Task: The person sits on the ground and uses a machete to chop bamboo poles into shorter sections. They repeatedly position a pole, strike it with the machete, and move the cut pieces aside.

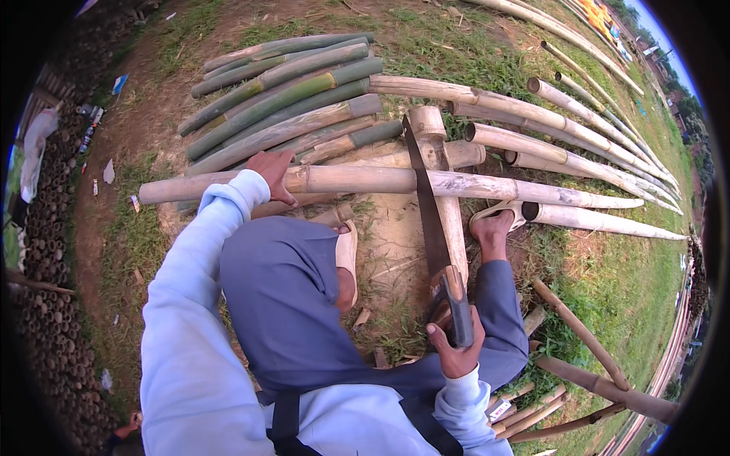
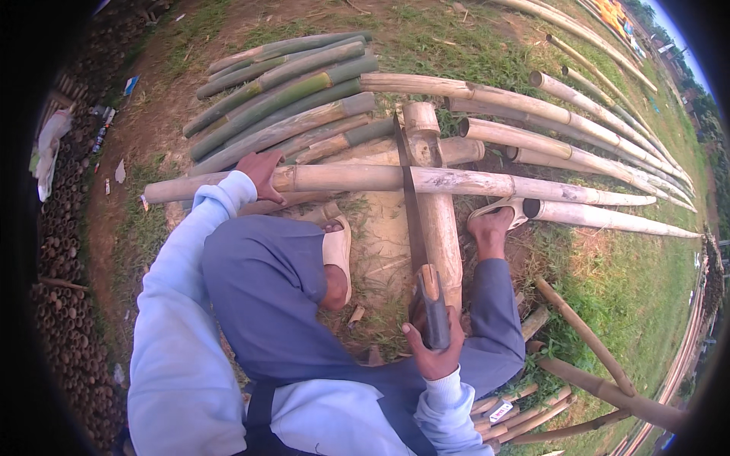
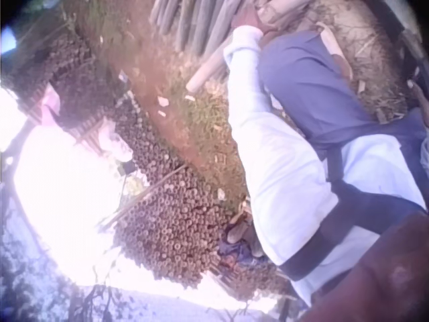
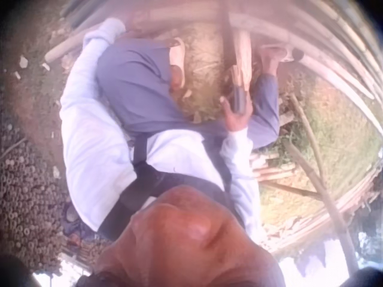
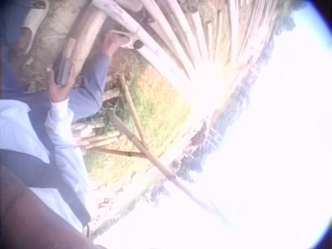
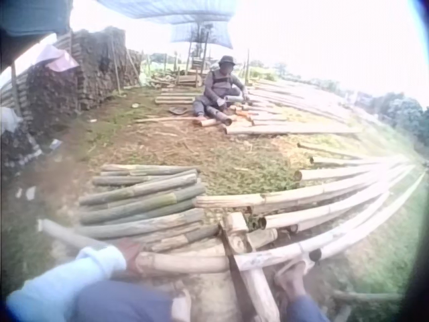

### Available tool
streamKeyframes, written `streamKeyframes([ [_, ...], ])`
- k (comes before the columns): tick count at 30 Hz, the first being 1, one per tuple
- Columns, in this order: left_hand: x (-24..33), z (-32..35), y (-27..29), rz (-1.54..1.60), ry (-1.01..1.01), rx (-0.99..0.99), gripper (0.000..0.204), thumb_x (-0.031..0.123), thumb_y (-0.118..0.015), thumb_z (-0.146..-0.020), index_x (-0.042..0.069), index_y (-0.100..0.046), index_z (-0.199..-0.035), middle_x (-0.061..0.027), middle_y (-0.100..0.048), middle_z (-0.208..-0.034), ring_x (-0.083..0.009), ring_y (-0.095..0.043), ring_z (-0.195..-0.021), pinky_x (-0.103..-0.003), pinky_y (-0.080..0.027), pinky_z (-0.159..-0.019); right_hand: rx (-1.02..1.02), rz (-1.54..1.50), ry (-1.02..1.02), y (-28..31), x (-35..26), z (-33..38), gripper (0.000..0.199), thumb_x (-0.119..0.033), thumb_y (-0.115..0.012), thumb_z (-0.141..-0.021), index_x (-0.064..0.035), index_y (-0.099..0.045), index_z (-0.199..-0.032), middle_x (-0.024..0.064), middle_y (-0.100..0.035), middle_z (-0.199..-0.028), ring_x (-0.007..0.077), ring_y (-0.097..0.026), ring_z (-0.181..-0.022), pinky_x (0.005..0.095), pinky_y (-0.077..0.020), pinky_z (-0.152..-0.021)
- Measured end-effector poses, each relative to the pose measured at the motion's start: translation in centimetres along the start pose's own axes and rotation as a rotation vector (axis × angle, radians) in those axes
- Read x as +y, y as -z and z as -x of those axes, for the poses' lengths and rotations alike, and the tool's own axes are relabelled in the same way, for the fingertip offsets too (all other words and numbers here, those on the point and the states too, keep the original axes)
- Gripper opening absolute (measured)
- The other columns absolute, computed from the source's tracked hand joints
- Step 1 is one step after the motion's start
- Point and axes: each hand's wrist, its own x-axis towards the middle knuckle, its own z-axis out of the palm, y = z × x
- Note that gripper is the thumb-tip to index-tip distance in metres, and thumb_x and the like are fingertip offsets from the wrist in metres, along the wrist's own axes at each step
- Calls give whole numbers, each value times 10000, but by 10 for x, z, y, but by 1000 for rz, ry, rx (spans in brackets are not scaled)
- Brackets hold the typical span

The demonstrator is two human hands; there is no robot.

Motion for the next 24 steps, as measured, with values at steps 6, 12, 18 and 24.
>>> streamKeyframes([
  [6, -9, 8, -28, -35, 73, 72, 790, 478, -891, -623, 59, -563, -1208, -214, -702, -1151, -411, -673, -1058, -497, -524, -909, 21, -9, 22, -12, 11, 2, 249, -29, -788, -860, -30, -574, -985, 13, -585, -746, 86, -539, -637, 261, -455, -602],
  [12, 30, -24, -15, -67, 78, 6, 618, 414, -828, -713, 57, -606, -1165, -207, -731, -1066, -403, -695, -1020, -488, -549, -891, -5, 9, -124, 4, 19, 9, 166, -43, -769, -891, -18, -604, -890, 15, -603, -773, 87, -533, -693, 271, -460, -646],
  [18, 5, 4, -14, -100, 185, -63, 633, 433, -825, -718, 68, -620, -1192, -215, -730, -1089, -398, -694, -1038, -489, -542, -913, -88, 61, -214, 35, -22, 85, 162, -75, -786, -886, -3, -644, -917, 19, -623, -768, 88, -548, -703, 283, -472, -663],
  [24, 4, -4, -18, -89, 161, -48, 708, 431, -814, -673, 72, -608, -1247, -213, -729, -1096, -399, -698, -1019, -491, -552, -922, -94, 21, -257, 28, -11, 49, 168, -100, -781, -897, 13, -659, -915, 41, -623, -726, 101, -550, -674, 309, -473, -637],
])
